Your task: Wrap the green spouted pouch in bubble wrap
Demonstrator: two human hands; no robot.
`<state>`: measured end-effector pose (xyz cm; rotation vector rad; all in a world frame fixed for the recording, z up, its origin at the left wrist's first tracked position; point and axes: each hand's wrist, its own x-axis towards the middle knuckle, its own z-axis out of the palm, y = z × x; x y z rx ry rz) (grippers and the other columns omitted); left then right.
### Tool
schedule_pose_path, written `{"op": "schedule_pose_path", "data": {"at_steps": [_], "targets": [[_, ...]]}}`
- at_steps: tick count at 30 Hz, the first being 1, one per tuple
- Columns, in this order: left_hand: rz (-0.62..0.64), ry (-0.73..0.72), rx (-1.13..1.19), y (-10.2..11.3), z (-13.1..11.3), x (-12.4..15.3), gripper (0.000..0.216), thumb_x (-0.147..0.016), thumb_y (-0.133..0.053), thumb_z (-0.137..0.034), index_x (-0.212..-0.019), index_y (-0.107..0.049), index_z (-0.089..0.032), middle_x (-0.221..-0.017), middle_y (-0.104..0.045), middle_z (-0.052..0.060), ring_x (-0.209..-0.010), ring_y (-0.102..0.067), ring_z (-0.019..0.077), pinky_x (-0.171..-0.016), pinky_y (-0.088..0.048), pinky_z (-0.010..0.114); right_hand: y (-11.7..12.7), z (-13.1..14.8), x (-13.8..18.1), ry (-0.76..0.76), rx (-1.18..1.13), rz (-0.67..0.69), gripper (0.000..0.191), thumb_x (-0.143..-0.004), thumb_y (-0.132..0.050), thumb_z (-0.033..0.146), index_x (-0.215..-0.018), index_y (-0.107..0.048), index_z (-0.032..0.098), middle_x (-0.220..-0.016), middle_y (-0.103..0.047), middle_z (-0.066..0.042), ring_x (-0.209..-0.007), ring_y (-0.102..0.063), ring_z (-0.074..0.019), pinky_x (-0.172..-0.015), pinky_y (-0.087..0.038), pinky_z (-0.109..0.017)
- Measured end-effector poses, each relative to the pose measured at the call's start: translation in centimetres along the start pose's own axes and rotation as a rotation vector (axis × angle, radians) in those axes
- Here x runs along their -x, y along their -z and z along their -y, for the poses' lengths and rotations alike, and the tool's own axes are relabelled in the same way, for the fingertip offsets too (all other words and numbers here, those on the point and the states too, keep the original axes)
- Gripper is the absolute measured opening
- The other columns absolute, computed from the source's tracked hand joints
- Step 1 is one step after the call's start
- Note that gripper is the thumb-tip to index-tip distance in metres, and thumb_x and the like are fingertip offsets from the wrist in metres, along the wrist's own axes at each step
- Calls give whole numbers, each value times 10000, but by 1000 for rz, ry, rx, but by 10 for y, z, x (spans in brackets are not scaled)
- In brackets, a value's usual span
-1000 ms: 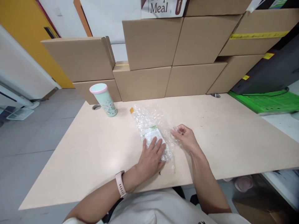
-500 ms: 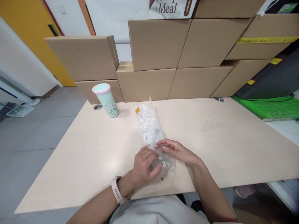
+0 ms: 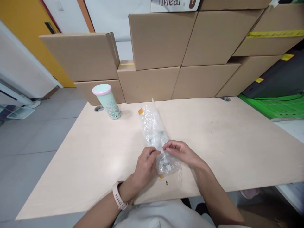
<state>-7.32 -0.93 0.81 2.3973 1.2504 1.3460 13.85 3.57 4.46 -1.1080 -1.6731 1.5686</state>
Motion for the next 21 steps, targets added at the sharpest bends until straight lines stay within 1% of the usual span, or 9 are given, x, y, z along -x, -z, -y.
{"op": "schedule_pose_path", "data": {"at_steps": [3, 6, 8, 11, 13, 15, 17, 19, 21], "targets": [[46, -16, 89, 1, -6, 3, 424, -847, -405, 59, -1105, -604, -213, -946, -599, 43, -801, -606, 131, -626, -506, 216, -1, -2, -2, -2, 6, -105, 314, -896, -664, 491, -995, -711, 196, -882, -668, -36, -813, -592, -174, -738, -465, -302], [134, 6, 134, -1, -13, 6, 435, -772, -420, 57, -1064, -607, -205, -880, -576, 30, -729, -574, 127, -598, -477, 213, -5, -6, -6, -5, 115, -135, 271, -866, -689, 443, -980, -718, 199, -793, -612, -5, -700, -515, -144, -649, -417, -282], [196, 35, 107, -3, -16, 8, 418, -732, -427, 47, -1020, -602, -201, -840, -552, 21, -680, -540, 127, -580, -455, 219, -6, -11, -8, -10, 168, -147, 265, -836, -709, 430, -970, -715, 203, -770, -589, 9, -654, -476, -134, -612, -396, -276], [266, 67, 19, -5, -18, 10, 401, -689, -433, 42, -977, -571, -202, -833, -539, 23, -690, -527, 149, -590, -446, 243, -4, -16, -10, -49, 249, -275, 349, -821, -714, 466, -1060, -682, 214, -820, -610, 4, -653, -502, -140, -616, -420, -281], [291, 58, -25, -5, -19, 10, 403, -670, -433, 43, -968, -543, -204, -841, -548, 28, -723, -532, 170, -602, -447, 261, -2, -17, -9, -81, 375, -348, 375, -843, -688, 504, -1090, -661, 223, -890, -640, -14, -698, -550, -156, -655, -446, -294], [309, 33, -42, -4, -19, 9, 405, -659, -427, 48, -959, -517, -209, -845, -558, 31, -744, -533, 185, -607, -445, 274, -1, -14, -7, -87, 501, -286, 337, -870, -649, 538, -988, -665, 223, -876, -647, -20, -730, -572, -176, -674, -449, -306], [325, 7, -27, -3, -19, 9, 407, -649, -425, 48, -953, -499, -213, -855, -572, 34, -760, -535, 194, -614, -447, 283, -4, -10, -6, -81, 538, -182, 321, -871, -646, 543, -891, -652, 223, -829, -646, -17, -745, -581, -194, -676, -446, -311], [328, -6, 8, -4, -20, 9, 412, -636, -423, 45, -947, -492, -216, -868, -588, 37, -783, -543, 199, -628, -455, 287, -8, -7, -5, -101, 464, -141, 291, -837, -700, 497, -927, -649, 225, -869, -673, -21, -796, -610, -212, -697, -464, -315], [310, 2, 43, -5, -20, 11, 404, -641, -419, 43, -938, -500, -217, -872, -599, 37, -787, -553, 193, -627, -458, 281, -13, -4, -4, -142, 271, -118, 344, -804, -747, 425, -1064, -641, 227, -960, -704, -28, -870, -645, -228, -730, -497, -319]]}}
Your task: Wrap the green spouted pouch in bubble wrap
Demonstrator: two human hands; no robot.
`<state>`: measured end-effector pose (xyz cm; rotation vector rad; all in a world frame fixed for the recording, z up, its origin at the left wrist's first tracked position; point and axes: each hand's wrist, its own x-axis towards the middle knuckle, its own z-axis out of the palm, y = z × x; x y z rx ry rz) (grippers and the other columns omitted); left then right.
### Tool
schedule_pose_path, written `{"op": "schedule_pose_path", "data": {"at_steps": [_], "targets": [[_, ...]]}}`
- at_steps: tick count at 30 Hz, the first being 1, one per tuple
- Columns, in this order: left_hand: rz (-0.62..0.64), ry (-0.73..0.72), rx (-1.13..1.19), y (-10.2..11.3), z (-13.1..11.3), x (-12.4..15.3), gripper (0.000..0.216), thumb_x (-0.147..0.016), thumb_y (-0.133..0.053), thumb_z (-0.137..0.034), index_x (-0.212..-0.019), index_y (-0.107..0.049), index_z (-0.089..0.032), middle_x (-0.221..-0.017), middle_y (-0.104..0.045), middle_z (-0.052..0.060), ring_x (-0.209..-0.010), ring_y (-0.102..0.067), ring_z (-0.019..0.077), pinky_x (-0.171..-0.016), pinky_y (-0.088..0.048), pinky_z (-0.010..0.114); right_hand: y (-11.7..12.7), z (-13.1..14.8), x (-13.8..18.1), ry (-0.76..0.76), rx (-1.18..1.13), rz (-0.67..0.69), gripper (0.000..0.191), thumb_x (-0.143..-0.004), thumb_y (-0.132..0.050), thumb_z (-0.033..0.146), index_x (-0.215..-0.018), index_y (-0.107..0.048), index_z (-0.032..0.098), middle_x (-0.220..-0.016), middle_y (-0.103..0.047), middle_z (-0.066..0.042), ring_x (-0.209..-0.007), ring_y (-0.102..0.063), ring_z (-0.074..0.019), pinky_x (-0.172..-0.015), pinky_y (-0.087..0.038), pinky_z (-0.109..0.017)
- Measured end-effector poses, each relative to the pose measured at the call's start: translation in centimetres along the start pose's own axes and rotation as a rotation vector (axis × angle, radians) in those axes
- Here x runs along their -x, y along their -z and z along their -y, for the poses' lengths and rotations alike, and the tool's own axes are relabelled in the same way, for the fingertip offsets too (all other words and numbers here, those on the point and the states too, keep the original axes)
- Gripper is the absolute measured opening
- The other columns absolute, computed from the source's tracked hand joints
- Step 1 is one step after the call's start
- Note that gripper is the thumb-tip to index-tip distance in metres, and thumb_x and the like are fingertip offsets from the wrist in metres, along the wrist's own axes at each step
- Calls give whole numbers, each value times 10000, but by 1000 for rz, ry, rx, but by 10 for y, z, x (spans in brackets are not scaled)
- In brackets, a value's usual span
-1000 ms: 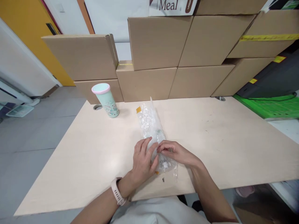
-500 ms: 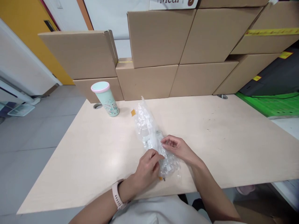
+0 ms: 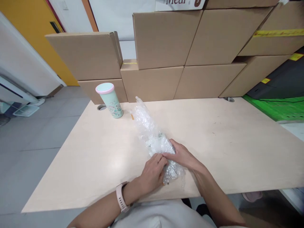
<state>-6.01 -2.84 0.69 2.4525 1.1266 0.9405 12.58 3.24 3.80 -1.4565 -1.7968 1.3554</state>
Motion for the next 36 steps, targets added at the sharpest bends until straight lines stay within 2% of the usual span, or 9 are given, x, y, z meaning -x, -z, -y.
{"op": "schedule_pose_path", "data": {"at_steps": [4, 6, 9, 14, 20, 24, 27, 33, 36], "targets": [[-97, -18, 0, 4, 2, -3, 393, -692, -430, 30, -975, -558, -210, -905, -631, 54, -816, -586, 189, -651, -485, 283, -5, 3, 2, -33, -453, 111, 459, -818, -755, 379, -1214, -596, 209, -1034, -720, -47, -931, -682, -231, -753, -539, -319], [-158, -97, -70, 16, 5, -9, 466, -714, -445, 17, -1103, -588, -196, -1096, -669, 104, -1031, -610, 236, -845, -524, 368, -6, 4, 3, -21, -565, 121, 458, -815, -767, 377, -1208, -600, 210, -1049, -721, -50, -951, -690, -228, -767, -549, -315], [-136, -157, -284, 40, 15, -22, 606, -833, -431, -52, -1402, -507, -245, -1516, -513, 91, -1491, -327, 318, -1210, -210, 610, -6, 7, 5, -10, -599, 134, 476, -792, -792, 361, -1208, -605, 222, -1082, -721, -47, -971, -694, -224, -799, -556, -320], [-83, -51, -368, 64, 34, -35, 507, -1018, -408, -372, -1515, -431, -270, -1620, -401, 63, -1568, -184, 307, -1244, 77, 607, -4, 12, 8, 35, -583, 219, 493, -753, -821, 364, -1176, -623, 207, -1067, -711, -47, -904, -682, -206, -767, -548, -308], [-162, 126, 120, 75, 37, -35, 497, -1045, -346, -531, -1359, -595, -237, -1362, -668, 75, -1300, -599, 251, -1267, -47, 590, 1, 12, 13, 118, -573, 205, 535, -729, -829, 434, -1183, -646, 219, -1016, -694, -41, -867, -658, -207, -738, -537, -308], [-87, 270, 677, 80, 35, -37, 660, -950, -432, -704, -1340, -596, -197, -1353, -657, 142, -1272, -614, 302, -1130, -427, 520, 0, 9, 16, 164, -629, 143, 524, -706, -845, 425, -1162, -660, 244, -978, -688, -30, -842, -655, -200, -732, -539, -308], [-23, 272, 975, 75, 33, -36, 874, -816, -565, -796, -1471, -443, -229, -1467, -554, 174, -1340, -552, 346, -1052, -505, 476, -2, 7, 16, 159, -674, 68, 498, -671, -872, 413, -1092, -673, 237, -911, -690, -26, -794, -653, -196, -706, -548, -306], [-23, 364, 945, 57, 14, -27, 1239, -628, -912, -521, -1595, -159, -343, -1589, -362, 123, -1454, -373, 370, -1191, -346, 505, -6, 7, 14, 234, -780, -34, 457, -663, -890, 358, -1045, -674, 230, -891, -708, -17, -760, -663, -175, -664, -559, -280], [-52, 430, 906, 54, 6, -25, 1091, -703, -889, -390, -1572, -233, -326, -1552, -403, 108, -1414, -421, 338, -1172, -371, 467, -7, 8, 14, 241, -770, -67, 447, -673, -887, 365, -1038, -666, 233, -904, -712, -17, -769, -670, -179, -665, -566, -289]]}}
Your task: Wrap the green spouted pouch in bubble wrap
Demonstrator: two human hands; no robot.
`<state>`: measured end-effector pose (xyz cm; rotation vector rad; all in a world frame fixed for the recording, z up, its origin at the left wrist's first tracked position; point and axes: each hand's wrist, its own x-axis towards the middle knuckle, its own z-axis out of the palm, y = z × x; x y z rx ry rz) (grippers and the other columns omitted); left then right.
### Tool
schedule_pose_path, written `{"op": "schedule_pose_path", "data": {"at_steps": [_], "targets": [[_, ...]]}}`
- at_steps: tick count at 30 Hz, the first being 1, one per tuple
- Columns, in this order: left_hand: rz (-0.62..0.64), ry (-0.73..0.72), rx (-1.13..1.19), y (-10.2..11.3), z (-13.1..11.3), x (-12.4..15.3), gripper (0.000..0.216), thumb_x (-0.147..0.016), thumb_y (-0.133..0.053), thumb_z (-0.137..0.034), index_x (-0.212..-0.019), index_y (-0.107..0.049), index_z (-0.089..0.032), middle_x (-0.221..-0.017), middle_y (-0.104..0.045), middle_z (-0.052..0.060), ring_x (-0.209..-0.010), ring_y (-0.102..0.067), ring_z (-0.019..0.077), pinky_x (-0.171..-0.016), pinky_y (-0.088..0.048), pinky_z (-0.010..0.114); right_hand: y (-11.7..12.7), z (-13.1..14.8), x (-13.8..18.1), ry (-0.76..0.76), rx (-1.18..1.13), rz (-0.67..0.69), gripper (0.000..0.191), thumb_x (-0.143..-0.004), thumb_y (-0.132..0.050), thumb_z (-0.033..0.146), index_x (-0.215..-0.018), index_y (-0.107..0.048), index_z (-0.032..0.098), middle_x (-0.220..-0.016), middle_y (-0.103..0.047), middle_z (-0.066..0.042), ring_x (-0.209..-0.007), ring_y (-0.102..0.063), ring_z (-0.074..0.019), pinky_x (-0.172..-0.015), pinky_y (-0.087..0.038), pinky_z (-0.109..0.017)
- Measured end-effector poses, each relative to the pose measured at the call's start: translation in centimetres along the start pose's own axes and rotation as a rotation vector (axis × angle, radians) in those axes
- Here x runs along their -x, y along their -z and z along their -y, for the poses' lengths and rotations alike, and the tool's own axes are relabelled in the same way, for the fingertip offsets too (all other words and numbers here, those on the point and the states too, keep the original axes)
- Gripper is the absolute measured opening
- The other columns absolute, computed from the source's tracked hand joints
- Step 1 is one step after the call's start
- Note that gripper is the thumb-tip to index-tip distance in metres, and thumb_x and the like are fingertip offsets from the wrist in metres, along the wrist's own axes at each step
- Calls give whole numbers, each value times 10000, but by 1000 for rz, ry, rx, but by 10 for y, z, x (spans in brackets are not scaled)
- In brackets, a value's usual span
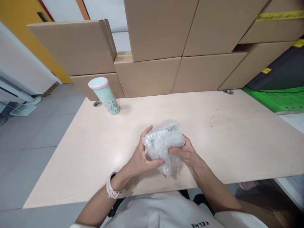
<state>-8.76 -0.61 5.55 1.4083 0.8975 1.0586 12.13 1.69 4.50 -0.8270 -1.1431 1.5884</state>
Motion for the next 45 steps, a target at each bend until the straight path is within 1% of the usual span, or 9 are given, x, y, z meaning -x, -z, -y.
{"op": "schedule_pose_path", "data": {"at_steps": [6, 10, 15, 20, 24, 27, 30, 37, 45], "targets": [[-123, 69, 216, -1, 0, -6, 627, -819, -795, -359, -1366, -512, -238, -1292, -632, 92, -1163, -616, 267, -959, -517, 363, -12, -2, 3, 128, 393, -264, 384, -722, -843, 466, -929, -616, 236, -795, -632, 12, -668, -598, -159, -557, -517, -279], [-207, 180, 360, -2, 5, -15, 569, -760, -843, -337, -1255, -592, -211, -1206, -681, 83, -1071, -653, 246, -899, -521, 332, -16, 1, -1, 453, 780, -486, 592, -744, -807, 530, -1207, -558, 255, -1169, -629, -88, -1042, -630, -279, -867, -565, -464], [-143, 379, 393, -2, 13, -25, 528, -772, -823, -342, -1223, -598, -185, -1196, -687, 112, -1054, -670, 252, -891, -531, 356, -6, -4, -8, 525, 1224, -183, 544, -1021, -463, 452, -1541, -327, 367, -1698, -172, -58, -1561, -154, -347, -1190, -274, -633], [-291, 117, -213, 0, 22, -27, 791, -901, -681, -379, -1571, -271, -278, -1541, -450, 149, -1419, -452, 307, -1137, -399, 512, -1, -18, -12, 342, 1427, -4, 538, -1073, -303, 445, -1599, -266, 339, -1719, -133, -49, -1588, -34, -295, -1229, -177, -630], [-143, -253, -923, -3, 31, -21, 669, -1035, -434, -387, -1625, -133, -297, -1692, -215, 101, -1588, -81, 287, -1266, -67, 577, -2, -23, -14, 292, 1497, -18, 567, -1076, -268, 466, -1616, -243, 294, -1718, -129, -62, -1589, -11, -266, -1248, -150, -596], [47, -322, -1164, -9, 39, -16, 798, -1028, -382, -532, -1634, 41, -232, -1683, -239, 132, -1587, -92, 298, -1261, -6, 592, -1, -25, -16, 266, 1527, -9, 578, -1074, -251, 479, -1621, -237, 290, -1717, -133, -60, -1589, -26, -267, -1247, -161, -593], [50, -297, -1288, -12, 46, -15, 907, -1002, -409, -575, -1620, 116, -167, -1674, -242, 168, -1575, -146, 326, -1252, -29, 613, -1, -27, -18, 237, 1549, 15, 573, -1074, -252, 464, -1620, -247, 291, -1717, -133, -51, -1589, -34, -266, -1250, -161, -586], [58, -232, -1289, -10, 54, -18, 862, -997, -448, -517, -1631, -12, -130, -1671, -236, 185, -1570, -169, 336, -1227, -194, 611, 0, -27, -28, 173, 1531, 78, 575, -1072, -226, 471, -1612, -270, 280, -1719, -126, -45, -1590, -32, -258, -1251, -170, -574], [-23, -203, -858, -10, 51, -17, 693, -1000, -472, -468, -1601, -235, -218, -1680, -233, 152, -1578, -145, 306, -1237, -217, 562, 8, -32, -31, 329, 1200, -4, 609, -1028, -378, 541, -1562, -343, 251, -1695, -216, -118, -1575, -148, -282, -1211, -276, -569]]}}
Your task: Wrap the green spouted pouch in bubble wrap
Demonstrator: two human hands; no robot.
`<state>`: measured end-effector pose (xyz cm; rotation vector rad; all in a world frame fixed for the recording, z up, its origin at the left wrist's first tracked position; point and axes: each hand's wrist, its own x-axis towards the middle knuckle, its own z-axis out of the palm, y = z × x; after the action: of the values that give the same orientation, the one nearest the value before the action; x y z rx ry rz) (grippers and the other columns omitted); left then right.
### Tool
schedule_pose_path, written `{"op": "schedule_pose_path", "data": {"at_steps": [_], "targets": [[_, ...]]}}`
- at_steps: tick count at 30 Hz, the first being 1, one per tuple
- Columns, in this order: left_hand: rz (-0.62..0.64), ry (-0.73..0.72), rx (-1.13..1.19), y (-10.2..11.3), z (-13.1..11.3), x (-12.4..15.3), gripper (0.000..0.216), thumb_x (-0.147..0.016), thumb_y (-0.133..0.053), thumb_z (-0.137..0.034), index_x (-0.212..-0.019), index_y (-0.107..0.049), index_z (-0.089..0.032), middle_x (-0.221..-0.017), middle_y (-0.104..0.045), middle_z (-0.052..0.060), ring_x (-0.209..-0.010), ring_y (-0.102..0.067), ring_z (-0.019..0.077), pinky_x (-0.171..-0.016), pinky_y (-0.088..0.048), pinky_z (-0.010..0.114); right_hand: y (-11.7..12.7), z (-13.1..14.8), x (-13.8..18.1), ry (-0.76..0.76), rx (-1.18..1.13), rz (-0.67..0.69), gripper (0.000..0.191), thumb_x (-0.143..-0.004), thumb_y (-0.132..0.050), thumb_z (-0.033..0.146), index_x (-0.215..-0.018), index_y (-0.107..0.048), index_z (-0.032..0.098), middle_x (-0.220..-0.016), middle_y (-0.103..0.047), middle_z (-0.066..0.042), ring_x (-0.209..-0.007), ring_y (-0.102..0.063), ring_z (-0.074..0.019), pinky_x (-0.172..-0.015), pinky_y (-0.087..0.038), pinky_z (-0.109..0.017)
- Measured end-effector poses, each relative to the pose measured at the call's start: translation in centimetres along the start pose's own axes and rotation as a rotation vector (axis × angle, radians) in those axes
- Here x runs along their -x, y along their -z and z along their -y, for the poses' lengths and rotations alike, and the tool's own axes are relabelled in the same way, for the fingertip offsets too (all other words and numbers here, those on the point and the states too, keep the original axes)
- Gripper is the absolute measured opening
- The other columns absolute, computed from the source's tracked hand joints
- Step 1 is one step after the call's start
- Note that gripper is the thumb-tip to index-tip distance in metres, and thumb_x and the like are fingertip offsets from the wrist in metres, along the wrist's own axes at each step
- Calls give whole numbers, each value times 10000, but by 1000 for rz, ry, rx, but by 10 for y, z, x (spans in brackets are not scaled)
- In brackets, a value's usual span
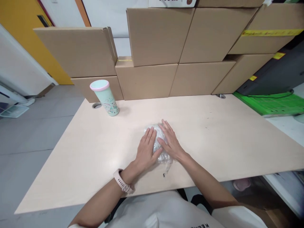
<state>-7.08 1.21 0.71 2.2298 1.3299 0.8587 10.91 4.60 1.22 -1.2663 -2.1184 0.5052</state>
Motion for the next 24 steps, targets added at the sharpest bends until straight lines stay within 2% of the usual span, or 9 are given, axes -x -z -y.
{"op": "schedule_pose_path", "data": {"at_steps": [3, 6, 8, 10, 12, 14, 17, 20, 24], "targets": [[-200, 79, 162, 8, -1, 4, 587, -1011, -463, -421, -1558, -320, -260, -1677, -222, 128, -1558, -189, 298, -1221, -243, 551, 7, -1, 1, -63, -135, -284, 556, -997, -462, 528, -1452, -469, 209, -1543, -455, -174, -1422, -445, -285, -1121, -417, -509], [-418, 256, 286, 22, -1, 4, 492, -1007, -470, -431, -1458, -439, -236, -1446, -485, 146, -1305, -491, 278, -1032, -441, 462, 19, 0, 1, -220, -230, -493, 422, -979, -480, 528, -1200, -615, 195, -1067, -685, -104, -956, -664, -234, -853, -551, -403], [-433, 404, 401, 29, -2, 2, 442, -1002, -476, -456, -1371, -497, -214, -1046, -615, 77, -926, -589, 210, -808, -482, 362, 26, 0, 2, -306, -281, -467, 404, -978, -472, 548, -1089, -640, 198, -805, -648, -26, -697, -618, -185, -691, -536, -341], [-350, 530, 560, 34, -3, 0, 419, -988, -498, -487, -1298, -534, -207, -746, -521, -19, -658, -493, 154, -636, -418, 295, 29, 0, 2, -325, -300, -336, 432, -989, -443, 566, -1078, -651, 198, -740, -626, -4, -627, -587, -169, -648, -520, -321], [-273, 588, 719, 34, -4, -2, 412, -961, -545, -499, -1258, -554, -214, -653, -440, -61, -568, -417, 127, -563, -360, 261, 28, 0, 2, -259, -268, -180, 486, -1000, -409, 582, -1197, -641, 203, -899, -691, -43, -743, -642, -192, -732, -544, -350], [-250, 597, 819, 31, -4, -2, 422, -924, -616, -465, -1266, -545, -229, -692, -472, -62, -572, -442, 114, -567, -380, 246, 26, 1, 2, -151, -211, -30, 581, -991, -401, 623, -1388, -552, 228, -1244, -671, -109, -1063, -650, -258, -930, -529, -433], [-281, 596, 885, 26, -3, -2, 538, -854, -718, -376, -1329, -487, -273, -882, -541, -37, -687, -547, 111, -655, -469, 255, 22, 2, 3, -53, -150, 185, 924, -854, -546, 762, -1594, -290, 272, -1643, -313, -155, -1484, -316, -372, -1135, -368, -583], [-337, 667, 977, 23, -1, -3, 674, -791, -792, -336, -1363, -435, -321, -1085, -557, -10, -836, -607, 118, -757, -514, 276, 18, 5, 3, -51, -130, 309, 1247, -678, -701, 810, -1639, -111, 278, -1713, -17, -171, -1558, -60, -428, -1162, -283, -655], [-368, 744, 1208, 24, 3, -6, 638, -760, -831, -404, -1282, -496, -259, -1144, -622, 25, -870, -629, 126, -753, -501, 266, 12, 9, 3, -60, -129, 244, 1112, -729, -717, 746, -1611, -239, 268, -1715, -19, -167, -1558, -113, -397, -1178, -280, -629]]}}
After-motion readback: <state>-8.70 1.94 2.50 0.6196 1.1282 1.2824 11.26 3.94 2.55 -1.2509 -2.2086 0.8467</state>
